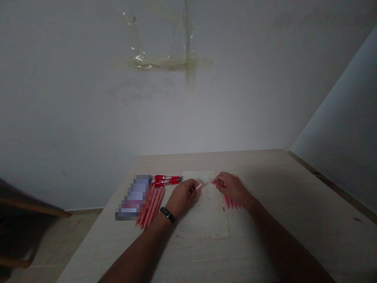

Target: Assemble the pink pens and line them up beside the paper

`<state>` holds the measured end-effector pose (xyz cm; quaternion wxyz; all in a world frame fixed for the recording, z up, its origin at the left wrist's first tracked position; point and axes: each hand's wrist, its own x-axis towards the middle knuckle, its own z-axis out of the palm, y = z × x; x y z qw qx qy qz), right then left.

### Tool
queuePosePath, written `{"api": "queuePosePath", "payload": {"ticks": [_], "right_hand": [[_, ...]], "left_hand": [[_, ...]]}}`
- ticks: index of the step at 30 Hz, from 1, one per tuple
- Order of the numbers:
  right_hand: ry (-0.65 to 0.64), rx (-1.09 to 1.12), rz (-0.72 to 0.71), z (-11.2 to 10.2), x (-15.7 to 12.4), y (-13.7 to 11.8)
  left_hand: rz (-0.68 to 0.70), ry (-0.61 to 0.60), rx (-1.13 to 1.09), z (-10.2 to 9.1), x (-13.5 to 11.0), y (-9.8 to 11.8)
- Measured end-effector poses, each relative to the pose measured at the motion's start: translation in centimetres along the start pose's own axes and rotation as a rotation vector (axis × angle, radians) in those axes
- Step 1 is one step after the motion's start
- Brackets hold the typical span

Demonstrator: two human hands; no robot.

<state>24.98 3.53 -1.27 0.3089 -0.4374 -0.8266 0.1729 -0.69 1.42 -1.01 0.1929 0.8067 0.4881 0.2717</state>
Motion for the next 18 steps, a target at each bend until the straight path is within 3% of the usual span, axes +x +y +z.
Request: {"api": "queuePosePath", "payload": {"ticks": [18], "right_hand": [[0.024,-0.047,-0.028,-0.9,0.1,-0.1]], "left_hand": [[0.012,0.004,0.020,0.0,0.0,0.1]]}}
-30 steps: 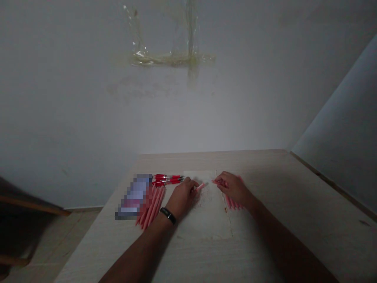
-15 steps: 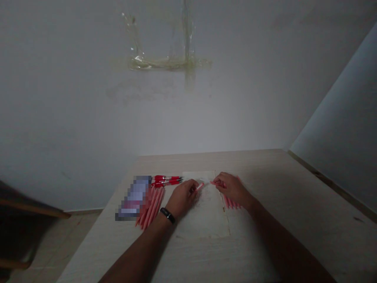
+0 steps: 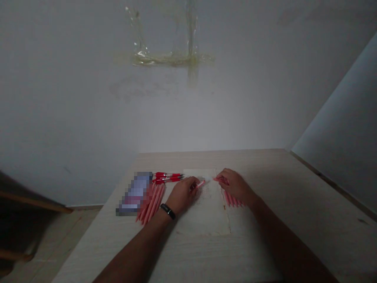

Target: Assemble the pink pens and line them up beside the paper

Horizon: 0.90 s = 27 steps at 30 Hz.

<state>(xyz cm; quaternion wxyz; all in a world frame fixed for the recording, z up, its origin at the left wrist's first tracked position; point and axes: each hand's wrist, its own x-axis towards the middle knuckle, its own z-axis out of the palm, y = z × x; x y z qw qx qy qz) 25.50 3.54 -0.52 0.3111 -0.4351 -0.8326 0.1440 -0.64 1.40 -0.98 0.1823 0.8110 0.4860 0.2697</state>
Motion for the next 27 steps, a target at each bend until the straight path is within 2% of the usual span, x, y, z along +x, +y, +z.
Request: {"api": "queuePosePath", "payload": {"ticks": [8,21,27], "right_hand": [[0.001,-0.007,0.046,-0.7,-0.3,0.5],[0.008,-0.047,-0.059,-1.0,0.0,0.1],[0.014,-0.011,-0.098,-0.3,0.1,-0.7]], "left_hand": [[-0.002,0.010,-0.008,-0.1,-0.1,0.0],[0.038,-0.010,0.045,-0.3,0.0,0.0],[0.058,-0.030,0.024,-0.2,0.1,0.1]]}}
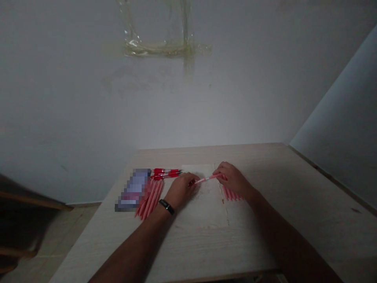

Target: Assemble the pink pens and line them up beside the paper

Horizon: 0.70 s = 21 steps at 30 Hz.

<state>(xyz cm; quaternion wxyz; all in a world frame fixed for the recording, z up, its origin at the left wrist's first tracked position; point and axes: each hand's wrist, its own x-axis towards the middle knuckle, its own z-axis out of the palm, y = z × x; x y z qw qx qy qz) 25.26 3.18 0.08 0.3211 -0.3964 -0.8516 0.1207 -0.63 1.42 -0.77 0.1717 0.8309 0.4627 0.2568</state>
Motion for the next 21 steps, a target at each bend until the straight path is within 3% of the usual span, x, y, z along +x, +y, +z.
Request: {"api": "queuePosePath", "payload": {"ticks": [11,18,21], "right_hand": [[-0.024,0.054,-0.039,0.81,0.03,-0.35],[-0.089,0.137,0.144,0.88,-0.42,-0.49],[-0.079,0.138,0.137,0.57,-0.53,-0.16]], "left_hand": [[0.042,-0.031,-0.043,-0.11,0.03,0.60],[0.035,-0.007,-0.046,-0.23,-0.01,0.52],[0.017,-0.001,-0.051,-0.24,-0.02,0.41]]}}
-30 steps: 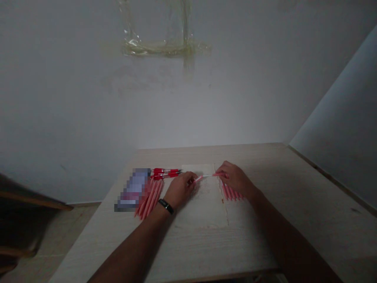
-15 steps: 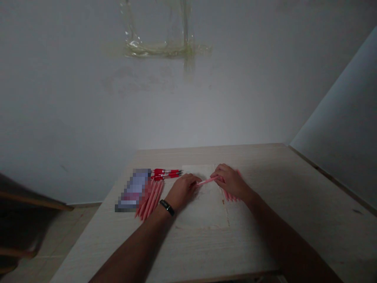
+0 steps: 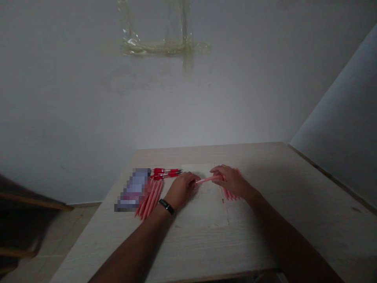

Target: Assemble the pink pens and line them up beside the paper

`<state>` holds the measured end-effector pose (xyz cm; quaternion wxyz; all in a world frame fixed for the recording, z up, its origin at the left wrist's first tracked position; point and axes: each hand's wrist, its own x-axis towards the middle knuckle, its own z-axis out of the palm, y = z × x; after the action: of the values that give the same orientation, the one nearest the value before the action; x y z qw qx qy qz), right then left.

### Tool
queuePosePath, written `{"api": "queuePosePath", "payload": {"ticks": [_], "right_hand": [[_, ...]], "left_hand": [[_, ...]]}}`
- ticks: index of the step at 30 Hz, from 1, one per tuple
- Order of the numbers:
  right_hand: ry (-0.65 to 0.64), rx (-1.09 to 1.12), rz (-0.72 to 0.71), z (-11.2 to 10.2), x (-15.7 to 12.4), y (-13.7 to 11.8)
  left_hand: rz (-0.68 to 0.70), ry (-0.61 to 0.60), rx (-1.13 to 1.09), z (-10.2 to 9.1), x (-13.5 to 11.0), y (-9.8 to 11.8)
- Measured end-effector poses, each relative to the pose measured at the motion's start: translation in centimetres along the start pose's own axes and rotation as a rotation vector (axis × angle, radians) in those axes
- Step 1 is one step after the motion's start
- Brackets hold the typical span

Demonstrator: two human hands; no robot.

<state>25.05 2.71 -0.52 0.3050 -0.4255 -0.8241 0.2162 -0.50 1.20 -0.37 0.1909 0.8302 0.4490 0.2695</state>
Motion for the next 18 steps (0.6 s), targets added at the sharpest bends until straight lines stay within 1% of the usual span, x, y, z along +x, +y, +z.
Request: {"api": "queuePosePath", "payload": {"ticks": [5,11,15,18], "right_hand": [[0.026,-0.071,-0.070,-0.84,0.12,0.05],[-0.005,-0.102,-0.077,-0.82,0.23,-0.11],[0.018,-0.085,-0.058,-0.76,0.17,-0.11],[0.013,-0.098,-0.075,-0.83,0.23,-0.24]], "left_hand": [[-0.007,0.019,0.034,0.03,0.08,-0.21],[0.016,0.007,0.043,-0.10,0.11,-0.23],[0.014,0.028,0.048,0.00,0.08,-0.41],[0.023,0.027,0.052,0.02,0.06,-0.46]]}}
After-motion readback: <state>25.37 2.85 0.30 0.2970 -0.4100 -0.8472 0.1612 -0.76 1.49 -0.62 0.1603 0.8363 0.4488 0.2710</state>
